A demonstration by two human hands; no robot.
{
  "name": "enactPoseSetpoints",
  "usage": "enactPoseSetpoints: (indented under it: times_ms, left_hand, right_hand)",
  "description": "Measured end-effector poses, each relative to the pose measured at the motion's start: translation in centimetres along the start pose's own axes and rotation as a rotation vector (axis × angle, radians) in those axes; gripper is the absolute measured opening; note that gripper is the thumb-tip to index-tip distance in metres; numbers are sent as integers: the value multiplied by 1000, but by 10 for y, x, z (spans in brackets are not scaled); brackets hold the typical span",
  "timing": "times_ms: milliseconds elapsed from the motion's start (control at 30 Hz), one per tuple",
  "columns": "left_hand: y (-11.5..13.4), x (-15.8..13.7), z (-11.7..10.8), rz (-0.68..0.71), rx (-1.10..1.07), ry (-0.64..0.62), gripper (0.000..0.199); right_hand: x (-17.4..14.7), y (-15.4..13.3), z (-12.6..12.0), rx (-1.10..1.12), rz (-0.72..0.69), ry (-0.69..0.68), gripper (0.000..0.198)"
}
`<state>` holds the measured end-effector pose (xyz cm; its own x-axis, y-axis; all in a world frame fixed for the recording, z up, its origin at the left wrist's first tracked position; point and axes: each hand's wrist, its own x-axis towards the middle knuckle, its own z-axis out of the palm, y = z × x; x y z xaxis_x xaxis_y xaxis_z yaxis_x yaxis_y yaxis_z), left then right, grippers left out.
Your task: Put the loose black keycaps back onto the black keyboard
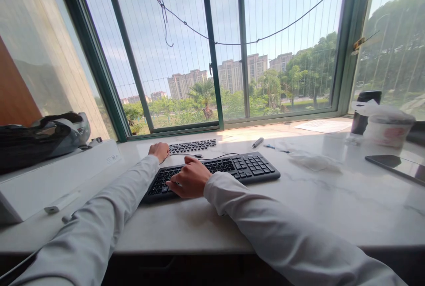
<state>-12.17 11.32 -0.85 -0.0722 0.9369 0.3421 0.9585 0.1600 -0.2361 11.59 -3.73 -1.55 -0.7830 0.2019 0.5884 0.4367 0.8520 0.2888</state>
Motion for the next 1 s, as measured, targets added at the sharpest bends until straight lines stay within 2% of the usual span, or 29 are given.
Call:
enactPoseSetpoints:
  times_ms: [133, 233, 333, 433, 567, 667, 767, 1000]
  left_hand:
    - [-5, -7, -23, 11, -27, 56, 30]
    - [-8, -21, -46, 12, -112, 183, 37]
    - [-7, -49, -66, 91, -255, 365, 38]
    - [-2, -89, -77, 170, -340, 438, 34]
    - [4, -141, -82, 280, -442, 424, 28]
    - [3, -167, -81, 322, -543, 370, 24]
    - [-2, -177, -73, 362, -620, 315, 27]
    - [-14, -181, -59, 422, -708, 270, 27]
  right_hand:
    - [0, 2, 1, -11, 33, 3, 45]
    - [0, 3, 2, -23, 65, 3, 44]
    - [0, 3, 2, -31, 92, 15, 45]
    - [0, 3, 2, -38, 107, 16, 45]
    - [0, 4, 2, -34, 106, 4, 47]
    - [0, 4, 4, -25, 107, -13, 48]
    - [-1, 5, 5, -20, 116, -32, 51]
    - [0, 4, 5, 8, 118, -67, 49]
